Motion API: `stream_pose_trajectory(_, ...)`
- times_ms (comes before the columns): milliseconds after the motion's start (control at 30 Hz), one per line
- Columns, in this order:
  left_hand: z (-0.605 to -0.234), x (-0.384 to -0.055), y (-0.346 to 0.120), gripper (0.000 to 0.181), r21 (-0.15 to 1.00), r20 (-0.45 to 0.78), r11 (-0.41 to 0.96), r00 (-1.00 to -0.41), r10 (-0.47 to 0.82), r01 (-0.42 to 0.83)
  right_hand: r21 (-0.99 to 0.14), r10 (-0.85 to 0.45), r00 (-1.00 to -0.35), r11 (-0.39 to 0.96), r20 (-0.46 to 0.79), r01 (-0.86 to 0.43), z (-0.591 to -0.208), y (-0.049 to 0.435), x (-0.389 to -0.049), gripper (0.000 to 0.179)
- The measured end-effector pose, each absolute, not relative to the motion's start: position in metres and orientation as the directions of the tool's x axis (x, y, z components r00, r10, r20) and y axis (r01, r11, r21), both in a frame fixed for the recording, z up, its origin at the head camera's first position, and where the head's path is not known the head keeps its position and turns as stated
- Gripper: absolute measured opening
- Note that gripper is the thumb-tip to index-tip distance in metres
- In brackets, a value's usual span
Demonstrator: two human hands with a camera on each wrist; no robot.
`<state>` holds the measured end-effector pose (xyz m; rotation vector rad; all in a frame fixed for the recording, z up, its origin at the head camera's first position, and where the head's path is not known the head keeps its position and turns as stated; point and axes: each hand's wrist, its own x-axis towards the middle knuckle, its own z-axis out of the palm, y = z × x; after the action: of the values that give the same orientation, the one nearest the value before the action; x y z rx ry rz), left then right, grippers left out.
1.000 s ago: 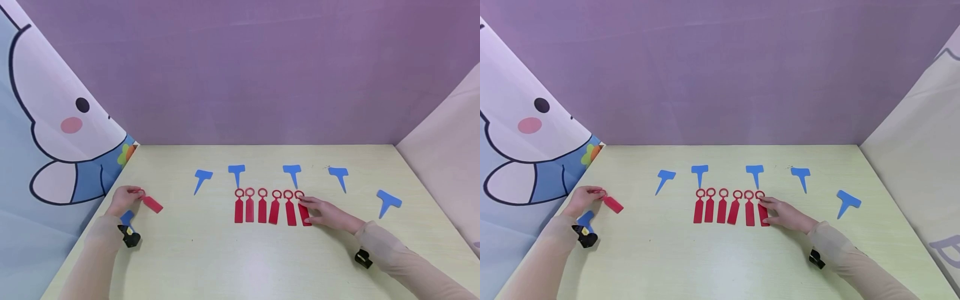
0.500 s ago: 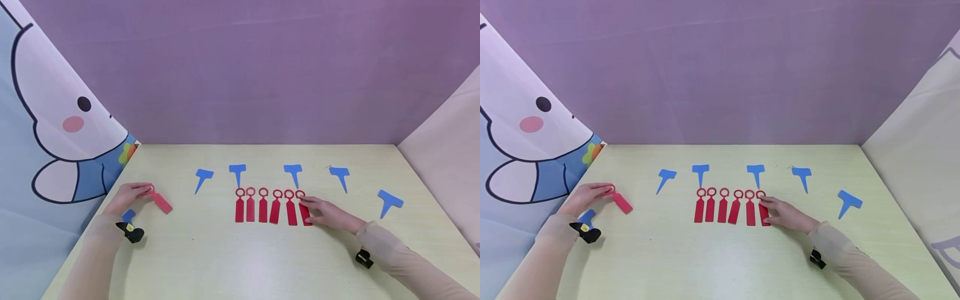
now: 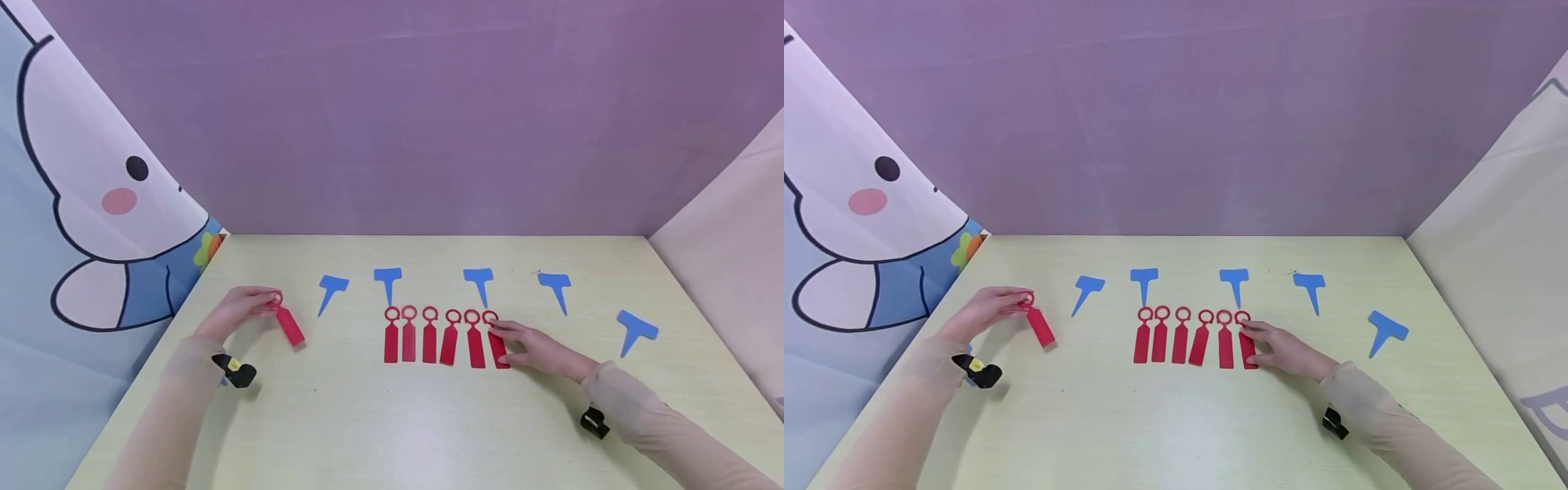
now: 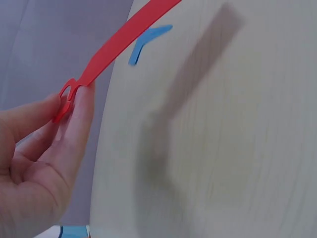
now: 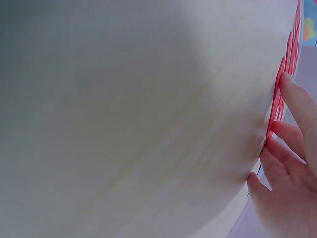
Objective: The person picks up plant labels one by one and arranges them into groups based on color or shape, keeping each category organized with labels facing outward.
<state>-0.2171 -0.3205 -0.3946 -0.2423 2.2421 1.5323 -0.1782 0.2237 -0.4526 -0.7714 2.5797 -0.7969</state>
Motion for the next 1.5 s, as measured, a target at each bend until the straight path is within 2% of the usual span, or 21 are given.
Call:
stream_pose_trajectory(800, -0.407, -0.246, -0.237, 0.037, 0.908, -0.364, 0.313, -0.896, 0.255, -0.28, -0.61, -0.585, -0.797, 0.689, -0.149, -0.392, -0.453, 0.224, -0.177, 0.059)
stream_pose_trajectory(1167, -0.417, -0.253, -0.208, 0.034, 0.878, -0.402, 0.382, -0.878, 0.26, -0.289, -0.61, -0.585, -0.797, 0.689, -0.15, -0.391, -0.452, 0.223, -0.177, 0.059)
stream_pose_trajectory(1500, -0.423, -0.255, -0.184, 0.028, 0.882, -0.409, 0.362, -0.872, 0.269, -0.302, -0.611, -0.588, -0.795, 0.686, -0.147, -0.394, -0.451, 0.223, -0.178, 0.059)
